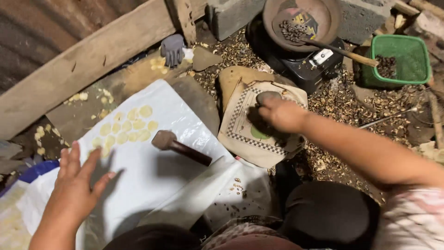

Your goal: The person sits on the floor and uses a hammer to flatten small pieces of cassava on a white sheet. They repeatedly pick up cassava pieces from a sack, place them on the sheet, and strike them with the hammer. The person also stirs dark beans in a pan on a portable stove.

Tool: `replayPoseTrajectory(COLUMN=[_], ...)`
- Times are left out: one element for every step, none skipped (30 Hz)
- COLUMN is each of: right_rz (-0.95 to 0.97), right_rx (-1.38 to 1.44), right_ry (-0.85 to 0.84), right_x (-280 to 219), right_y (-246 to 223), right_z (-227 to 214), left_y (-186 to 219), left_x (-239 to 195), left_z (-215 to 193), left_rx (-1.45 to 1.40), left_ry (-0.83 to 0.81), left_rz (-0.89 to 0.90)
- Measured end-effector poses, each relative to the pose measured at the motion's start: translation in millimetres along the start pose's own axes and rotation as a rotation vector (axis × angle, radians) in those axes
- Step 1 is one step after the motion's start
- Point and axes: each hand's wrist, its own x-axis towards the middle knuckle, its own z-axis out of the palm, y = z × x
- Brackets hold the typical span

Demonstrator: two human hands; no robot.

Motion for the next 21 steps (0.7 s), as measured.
replayPoseTrajectory(right_rz=[-0.005,-0.411,-0.813,-0.812,-0.808,-0.803,-0.785,-0.793,-0.808,-0.799,-0.685,-0.569,-0.572,-0.455,-0.316,-0.304,-0.196,-0.089,-0.084,-0.053,-0.026], right_rx=[0.012,-0.227,-0.471,-0.462,-0.476,-0.489,-0.484,-0.478,-0.486,-0.493,-0.521,-0.547,-0.547,-0.494,-0.427,-0.419,-0.280,-0.141,-0.134,-0.088,-0.044], right_ry=[0.006,0.226,0.447,0.456,0.363,0.270,0.286,0.330,0.377,0.395,0.499,0.601,0.603,0.822,1.045,1.056,1.058,1.056,1.062,1.010,0.954], right_x=[25.9,53.0,80.0,81.8,80.4,78.8,72.2,65.0,61.1,62.1,59.1,56.7,56.1,55.3,53.6,61.6,68.8,76.5,99.9,124.2,149.2], right_y=[29.2,56.8,83.9,96.5,109.1,120.6,140.4,159.2,178.2,188.8,202.0,214.9,215.4,216.5,218.5,218.0,218.1,218.0,228.8,238.8,248.6], right_z=[32.8,66.1,100.1,109.6,120.5,131.4,129.1,127.5,121.2,105.3,91.8,78.4,52.3,25.9,1.9,-15.7,-32.8,-50.4,-59.7,-69.1,-78.3], left_y=[30.0,59.9,90.4,120.5,149.6,178.1,181.7,183.6,185.9,172.6,160.8,148.6,154.1,160.2,163.8,181.4,199.6,217.5,205.3,191.7,178.3], left_x=[-0.9,-1.8,-3.8,-12.8,-21.1,-30.2,-37.6,-45.1,-51.9,-51.9,-52.4,-51.2,-43.8,-36.3,-22.5,-9.7,1.7,13.4,17.8,23.3,26.9], left_z=[-20.2,-39.5,-57.3,-60.3,-63.2,-66.2,-40.3,-14.8,13.0,46.2,81.2,116.8,116.3,115.9,112.7,96.3,80.8,65.5,85.5,105.4,126.9], left_rx=[0.014,0.175,0.336,0.348,0.203,0.049,0.058,0.085,0.110,0.117,0.085,0.055,0.057,0.291,0.533,0.550,0.501,0.452,0.462,0.376,0.284], left_ry=[0.004,-0.077,-0.162,-0.160,-0.101,-0.034,-0.031,0.038,0.121,0.137,-0.074,-0.282,-0.281,-0.611,-0.930,-0.926,-0.981,-1.036,-1.033,-0.904,-0.772], left_rz=[0.004,0.080,0.152,0.154,0.375,0.590,0.611,0.814,1.008,1.021,0.966,0.903,0.900,0.683,0.455,0.460,0.424,0.386,0.387,0.519,0.645])
